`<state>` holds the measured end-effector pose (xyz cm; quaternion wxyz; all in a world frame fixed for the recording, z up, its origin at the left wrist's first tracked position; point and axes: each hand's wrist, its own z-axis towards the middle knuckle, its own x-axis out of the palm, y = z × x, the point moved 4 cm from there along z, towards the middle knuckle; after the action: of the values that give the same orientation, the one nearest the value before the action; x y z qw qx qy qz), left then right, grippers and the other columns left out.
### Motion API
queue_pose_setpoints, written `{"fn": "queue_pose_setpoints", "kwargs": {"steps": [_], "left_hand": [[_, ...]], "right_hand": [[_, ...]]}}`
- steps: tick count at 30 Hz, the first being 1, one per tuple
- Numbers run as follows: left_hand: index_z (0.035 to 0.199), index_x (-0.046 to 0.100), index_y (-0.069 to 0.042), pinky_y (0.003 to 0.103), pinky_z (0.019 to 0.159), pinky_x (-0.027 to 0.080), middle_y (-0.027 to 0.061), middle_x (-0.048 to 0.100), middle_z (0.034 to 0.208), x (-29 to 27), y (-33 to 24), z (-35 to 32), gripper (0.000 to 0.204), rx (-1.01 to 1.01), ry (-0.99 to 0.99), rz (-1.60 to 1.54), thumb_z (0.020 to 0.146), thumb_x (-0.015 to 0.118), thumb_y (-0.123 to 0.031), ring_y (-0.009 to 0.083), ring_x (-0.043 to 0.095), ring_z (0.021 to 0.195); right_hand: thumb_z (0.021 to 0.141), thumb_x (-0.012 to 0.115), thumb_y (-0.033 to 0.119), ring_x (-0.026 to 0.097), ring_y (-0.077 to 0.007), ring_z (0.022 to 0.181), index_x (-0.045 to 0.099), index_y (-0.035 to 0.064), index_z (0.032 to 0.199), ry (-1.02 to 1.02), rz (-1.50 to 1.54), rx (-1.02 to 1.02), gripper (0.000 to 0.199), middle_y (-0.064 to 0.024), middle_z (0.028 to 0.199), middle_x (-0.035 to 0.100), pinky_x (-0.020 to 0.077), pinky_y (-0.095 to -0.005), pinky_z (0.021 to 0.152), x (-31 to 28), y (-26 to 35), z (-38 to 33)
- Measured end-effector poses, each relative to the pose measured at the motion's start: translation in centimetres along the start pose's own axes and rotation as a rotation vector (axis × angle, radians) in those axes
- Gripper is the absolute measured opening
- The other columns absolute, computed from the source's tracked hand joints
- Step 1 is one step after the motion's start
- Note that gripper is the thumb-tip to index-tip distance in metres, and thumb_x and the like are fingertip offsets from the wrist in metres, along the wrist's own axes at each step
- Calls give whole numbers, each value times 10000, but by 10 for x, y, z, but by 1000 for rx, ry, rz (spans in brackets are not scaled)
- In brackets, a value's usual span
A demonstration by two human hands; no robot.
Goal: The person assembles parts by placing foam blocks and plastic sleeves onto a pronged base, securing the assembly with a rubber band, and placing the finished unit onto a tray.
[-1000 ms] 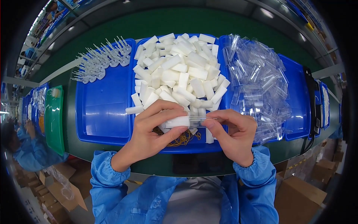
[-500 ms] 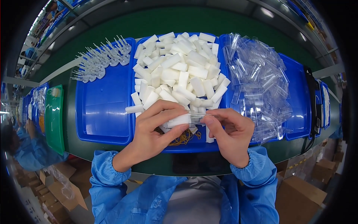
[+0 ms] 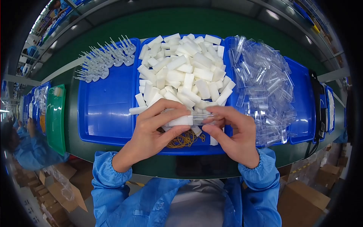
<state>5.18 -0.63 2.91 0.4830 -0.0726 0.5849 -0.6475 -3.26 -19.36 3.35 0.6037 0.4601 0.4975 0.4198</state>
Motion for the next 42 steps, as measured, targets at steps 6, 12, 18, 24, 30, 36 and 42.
{"fn": "queue_pose_setpoints", "kwargs": {"steps": [6,12,18,24,30,36,42], "left_hand": [[1111,728,-34,302,732,549,108,662,1092,-2,-2,-1,317,-3,2,-15,802,794,-59,208,670,912],[1124,734,-45,288,702,546,104,656,1100,-1,2,-4,302,-35,61,32,826,782,-71,183,673,884],[1125,735,-52,295,725,546,102,648,1120,-3,0,-1,304,-33,36,-64,827,785,-83,196,678,891],[1107,736,-38,303,755,549,104,645,1125,-4,0,-1,300,-71,43,-89,814,792,-72,213,673,953],[1315,602,-33,326,811,577,136,625,1197,-12,6,-1,391,-126,2,-367,934,667,-97,219,641,1068],[1350,536,13,383,874,602,177,572,1318,-8,23,-2,378,-354,63,-832,1033,532,-193,274,605,1173],[1341,539,12,379,871,604,164,598,1278,-4,23,-4,398,-381,73,-884,1023,560,-226,265,615,1155]], "right_hand": [[788,785,-13,702,-154,740,708,-33,1088,14,-146,-216,311,-155,883,738,525,-248,619,-3,1,-2],[794,773,-35,665,-132,663,706,-44,1097,35,-25,-90,311,-151,874,744,521,-245,599,-3,-1,-3],[790,772,-45,665,-122,666,704,-44,1105,2,27,-115,323,-152,868,745,516,-241,589,-3,-3,0],[772,792,-34,644,-124,648,715,-19,1091,40,-51,-93,329,-151,886,740,505,-240,581,0,-5,0],[735,830,22,596,-139,667,722,6,1077,-38,-226,-292,359,-95,888,657,467,-258,570,-8,6,3],[698,855,37,558,-168,719,731,14,1071,-73,-326,-358,394,-77,867,591,450,-288,616,-13,10,3],[695,853,39,538,-183,727,735,30,1077,-48,-340,-408,400,-76,886,581,439,-294,616,-9,13,2]]}}
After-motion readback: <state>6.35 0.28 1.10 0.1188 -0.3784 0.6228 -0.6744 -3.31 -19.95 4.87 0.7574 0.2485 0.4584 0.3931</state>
